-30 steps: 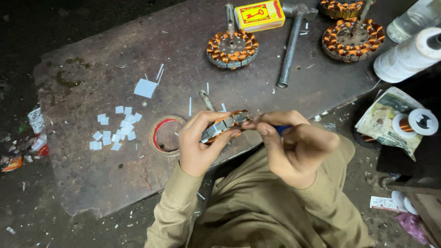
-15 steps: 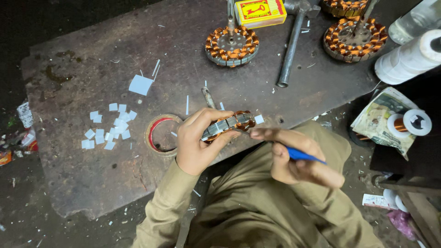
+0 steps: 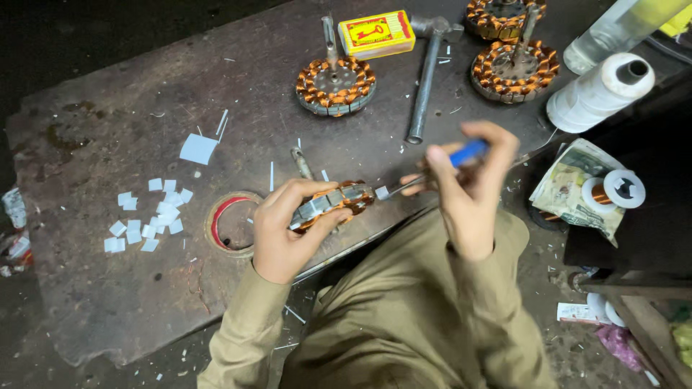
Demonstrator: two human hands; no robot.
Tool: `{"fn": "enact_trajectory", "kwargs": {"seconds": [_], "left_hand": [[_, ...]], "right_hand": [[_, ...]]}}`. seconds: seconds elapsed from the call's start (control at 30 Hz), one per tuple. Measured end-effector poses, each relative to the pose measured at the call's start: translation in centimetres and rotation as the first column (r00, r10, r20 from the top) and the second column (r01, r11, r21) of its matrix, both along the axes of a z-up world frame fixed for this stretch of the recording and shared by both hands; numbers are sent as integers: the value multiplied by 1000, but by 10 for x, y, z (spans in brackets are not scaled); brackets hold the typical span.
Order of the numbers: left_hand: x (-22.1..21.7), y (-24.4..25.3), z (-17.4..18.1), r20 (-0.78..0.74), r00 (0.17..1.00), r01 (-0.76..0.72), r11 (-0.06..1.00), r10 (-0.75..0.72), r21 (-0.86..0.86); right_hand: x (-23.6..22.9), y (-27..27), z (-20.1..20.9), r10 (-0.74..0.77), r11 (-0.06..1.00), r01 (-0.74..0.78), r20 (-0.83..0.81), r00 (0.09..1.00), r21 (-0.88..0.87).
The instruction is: The person assembles a cylindrical electrical component by inserting small white rectangular pieces into slots between copper windings. They use a blue-handled screwdriver to press the pieces into place and rotate the component to access different sections.
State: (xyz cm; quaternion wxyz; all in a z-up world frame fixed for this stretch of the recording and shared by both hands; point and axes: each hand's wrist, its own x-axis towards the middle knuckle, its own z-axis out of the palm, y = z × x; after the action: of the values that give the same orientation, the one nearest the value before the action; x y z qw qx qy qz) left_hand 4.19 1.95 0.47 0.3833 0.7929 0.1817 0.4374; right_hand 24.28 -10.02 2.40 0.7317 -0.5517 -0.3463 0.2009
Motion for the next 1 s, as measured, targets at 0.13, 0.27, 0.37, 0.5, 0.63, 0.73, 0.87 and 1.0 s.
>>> {"fn": "enact_trajectory", "kwargs": {"seconds": [0.13, 0.27, 0.37, 0.5, 0.63, 0.73, 0.87, 1.0], "left_hand": [[-1, -3, 2, -23, 999, -28, 998, 26, -62], [-1, -2, 2, -18, 1000, -15, 998, 14, -67], [-3, -2, 2, -14, 1000, -15, 997, 14, -73], [-3, 0, 0, -13, 1000, -25, 999, 25, -34], [-2, 1, 0, -1, 1000, 4, 998, -4, -56], [-3, 0, 0, 2, 1000, 15, 996, -15, -90], [-5, 1, 0, 11, 1000, 15, 998, -14, -60], [-6, 1, 0, 19, 999, 29, 996, -28, -86]], "right_hand": [[39, 28, -10, 201, 834, 73, 424, 883, -547], [52, 53, -27, 366, 887, 58, 775, 515, -458], [53, 46, -29, 383, 882, 116, 837, 391, -457], [47, 24, -26, 397, 885, 109, 856, 332, -453], [34, 15, -24, 501, 829, 7, 749, 433, -559], [29, 13, -28, 473, 845, 3, 749, 464, -535], [30, 12, -36, 437, 865, -24, 729, 526, -501], [21, 11, -29, 458, 805, -64, 549, 699, -590]]}}
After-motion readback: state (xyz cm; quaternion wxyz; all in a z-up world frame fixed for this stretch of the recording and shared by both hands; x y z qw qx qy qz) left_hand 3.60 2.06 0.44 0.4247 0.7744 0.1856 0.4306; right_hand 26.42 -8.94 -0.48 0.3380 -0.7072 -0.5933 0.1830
